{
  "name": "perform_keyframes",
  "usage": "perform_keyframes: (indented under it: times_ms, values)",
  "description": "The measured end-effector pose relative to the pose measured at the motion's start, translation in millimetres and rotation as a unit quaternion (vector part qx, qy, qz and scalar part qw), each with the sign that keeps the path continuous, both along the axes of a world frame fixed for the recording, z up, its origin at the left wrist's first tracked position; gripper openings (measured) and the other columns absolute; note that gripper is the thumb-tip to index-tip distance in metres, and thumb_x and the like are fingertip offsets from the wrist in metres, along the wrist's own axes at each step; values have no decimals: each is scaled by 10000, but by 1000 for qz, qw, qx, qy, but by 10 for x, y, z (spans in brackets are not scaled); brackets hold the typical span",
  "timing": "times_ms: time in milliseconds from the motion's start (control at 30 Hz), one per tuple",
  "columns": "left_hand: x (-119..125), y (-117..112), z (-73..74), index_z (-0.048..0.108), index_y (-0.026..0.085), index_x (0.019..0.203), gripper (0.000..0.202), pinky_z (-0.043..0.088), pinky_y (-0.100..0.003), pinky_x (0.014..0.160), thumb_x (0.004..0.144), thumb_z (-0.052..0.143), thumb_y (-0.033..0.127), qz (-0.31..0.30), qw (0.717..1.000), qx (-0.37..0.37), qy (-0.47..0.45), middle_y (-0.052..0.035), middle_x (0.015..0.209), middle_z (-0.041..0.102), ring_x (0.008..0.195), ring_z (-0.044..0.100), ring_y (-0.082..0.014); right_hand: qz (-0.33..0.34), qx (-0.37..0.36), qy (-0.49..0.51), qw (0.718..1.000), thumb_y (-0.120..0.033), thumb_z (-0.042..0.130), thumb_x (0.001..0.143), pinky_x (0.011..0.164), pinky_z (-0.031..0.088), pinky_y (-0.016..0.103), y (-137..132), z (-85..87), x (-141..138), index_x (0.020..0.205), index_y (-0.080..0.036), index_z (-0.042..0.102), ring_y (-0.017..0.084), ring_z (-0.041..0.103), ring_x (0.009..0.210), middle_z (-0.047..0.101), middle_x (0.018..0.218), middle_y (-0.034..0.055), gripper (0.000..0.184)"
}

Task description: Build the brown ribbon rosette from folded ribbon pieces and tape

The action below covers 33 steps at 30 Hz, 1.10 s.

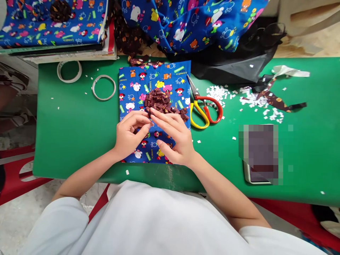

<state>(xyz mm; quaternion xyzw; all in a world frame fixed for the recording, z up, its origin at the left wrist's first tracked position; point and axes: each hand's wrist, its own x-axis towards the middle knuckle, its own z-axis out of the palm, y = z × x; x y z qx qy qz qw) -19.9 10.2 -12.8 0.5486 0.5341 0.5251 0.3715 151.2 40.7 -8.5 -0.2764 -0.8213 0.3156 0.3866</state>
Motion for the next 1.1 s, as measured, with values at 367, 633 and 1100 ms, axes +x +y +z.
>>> perform_keyframes:
  times_ms: [367, 633, 1100]
  values:
    - [-5, -6, 78, 676, 182, 835, 78, 555, -175, 678, 848, 604, 154, -5, 992, 17, 129, -17, 922, 696, 741, 656, -76, -20, 47, -6, 999, -216, 526, 819, 906, 498, 491, -16, -31, -39, 1406, -243, 475, 270, 604, 1116, 588, 1386, 127, 590]
    - [-17, 5, 54, 659, 164, 833, 52, 550, -164, 678, 836, 612, 141, -8, 992, 15, 128, 0, 856, 700, 711, 653, -69, -60, 45, -6, 997, -190, 559, 848, 880, 506, 463, -16, -23, -40, 1258, -218, 572, 263, 632, 1069, 669, 1238, 135, 411]
    - [-3, -26, 67, 552, 181, 769, 130, 494, -195, 658, 779, 570, 53, -126, 959, 124, 221, 15, 709, 617, 689, 587, -92, -52, -37, 17, 998, -137, 593, 857, 707, 509, 325, 66, 36, 3, 912, -199, 652, 160, 619, 768, 722, 842, 33, 102]
